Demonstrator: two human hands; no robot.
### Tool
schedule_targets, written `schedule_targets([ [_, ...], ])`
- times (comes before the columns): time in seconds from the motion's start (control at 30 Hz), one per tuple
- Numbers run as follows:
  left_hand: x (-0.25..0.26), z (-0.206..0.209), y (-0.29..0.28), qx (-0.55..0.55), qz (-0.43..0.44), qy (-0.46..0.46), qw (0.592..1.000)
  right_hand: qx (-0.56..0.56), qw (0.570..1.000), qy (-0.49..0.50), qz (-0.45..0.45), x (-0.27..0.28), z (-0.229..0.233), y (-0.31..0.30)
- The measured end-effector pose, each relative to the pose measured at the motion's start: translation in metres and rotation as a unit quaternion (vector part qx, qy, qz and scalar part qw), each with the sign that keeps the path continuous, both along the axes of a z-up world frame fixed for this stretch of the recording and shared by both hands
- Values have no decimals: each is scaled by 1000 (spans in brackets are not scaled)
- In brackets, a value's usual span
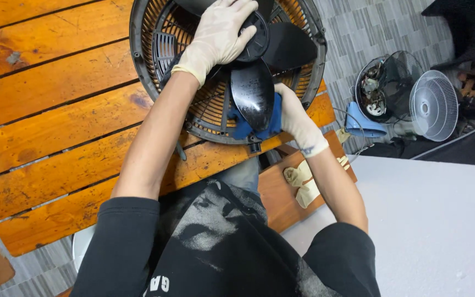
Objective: Cleaning the blades and grill of an electric fan using a toothbrush and a cloth
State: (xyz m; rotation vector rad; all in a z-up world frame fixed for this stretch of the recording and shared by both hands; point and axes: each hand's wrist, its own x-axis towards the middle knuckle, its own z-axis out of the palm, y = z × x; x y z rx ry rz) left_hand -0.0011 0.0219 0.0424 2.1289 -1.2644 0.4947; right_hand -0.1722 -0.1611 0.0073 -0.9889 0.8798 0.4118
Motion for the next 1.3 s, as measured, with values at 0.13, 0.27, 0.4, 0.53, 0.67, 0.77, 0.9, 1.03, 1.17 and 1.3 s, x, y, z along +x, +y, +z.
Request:
schedule_targets([
  [0.13,3,-12,-3,13,9,-4,1000,-25,994,-57,-87,7,-8,-14],
  [0.27,2,-14,-3,20,15,2,1000,-229,945,-229,-45,42,-1,-16],
  [0.4,8,-20,-5,51,14,14,999,-444,819,-339,128,28,12,-14],
  [0.53,6,-13,-4,43,9,31,999,-413,835,-351,92,7,18,-8],
  [0.67,0,-11,-4,13,11,7,1000,100,969,-169,-150,10,33,10],
  [0.77,0,-9,-3,10,26,8,1000,120,979,-109,-126,5,39,13],
  [0.9,0,-6,-3,25,14,6,1000,54,993,14,-103,-26,27,-4],
  [1.03,1,-14,-5,10,33,10,999,136,988,-18,-65,-45,54,6],
  [1.17,-1,-14,-6,10,32,6,999,41,995,47,-81,-36,41,3],
  [1.3,4,-22,-9,26,38,13,999,-4,995,22,-101,-23,11,-6],
])
